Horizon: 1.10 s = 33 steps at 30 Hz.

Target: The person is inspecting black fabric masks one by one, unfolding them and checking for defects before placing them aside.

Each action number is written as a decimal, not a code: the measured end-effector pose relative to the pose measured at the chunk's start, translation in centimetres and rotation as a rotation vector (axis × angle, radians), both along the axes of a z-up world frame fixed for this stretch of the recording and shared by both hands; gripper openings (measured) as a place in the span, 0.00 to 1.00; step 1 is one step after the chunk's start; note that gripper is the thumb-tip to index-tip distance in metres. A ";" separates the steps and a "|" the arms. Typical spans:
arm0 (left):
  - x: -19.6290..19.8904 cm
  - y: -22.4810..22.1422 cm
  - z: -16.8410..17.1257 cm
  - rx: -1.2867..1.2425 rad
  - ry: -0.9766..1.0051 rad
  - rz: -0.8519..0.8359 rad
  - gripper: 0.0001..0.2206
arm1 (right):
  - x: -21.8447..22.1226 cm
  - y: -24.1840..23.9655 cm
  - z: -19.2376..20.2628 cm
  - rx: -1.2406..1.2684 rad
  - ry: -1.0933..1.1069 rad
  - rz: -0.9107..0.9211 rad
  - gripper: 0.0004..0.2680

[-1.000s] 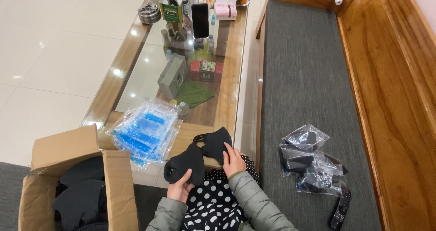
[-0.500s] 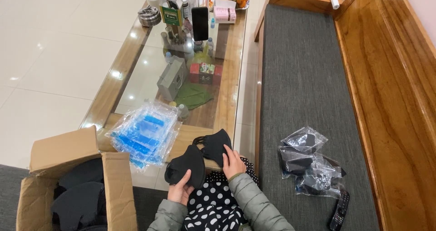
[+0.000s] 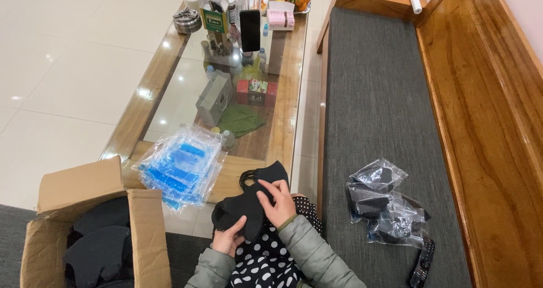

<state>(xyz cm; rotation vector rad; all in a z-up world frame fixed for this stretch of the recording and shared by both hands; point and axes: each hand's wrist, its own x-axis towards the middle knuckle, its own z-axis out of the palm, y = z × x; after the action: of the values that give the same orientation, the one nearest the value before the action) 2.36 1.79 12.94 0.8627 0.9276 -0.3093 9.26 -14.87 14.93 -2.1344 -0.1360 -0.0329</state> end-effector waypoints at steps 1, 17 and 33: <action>0.1 0.0 0.4 0.000 -0.001 0.001 0.26 | 0.0 0.2 0.1 0.000 -0.001 0.001 0.15; 0.1 -0.2 0.2 0.051 -0.004 0.004 0.25 | -1.6 1.7 -0.7 -0.113 -0.113 0.059 0.09; -0.2 0.7 -2.5 -0.125 -0.102 0.128 0.22 | -3.6 2.7 0.1 -0.029 -0.190 0.138 0.07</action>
<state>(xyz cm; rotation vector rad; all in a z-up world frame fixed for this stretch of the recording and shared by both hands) 2.18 2.49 10.45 0.6946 0.8547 -0.2088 5.61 -12.15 15.01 -2.1437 -0.3972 -0.1539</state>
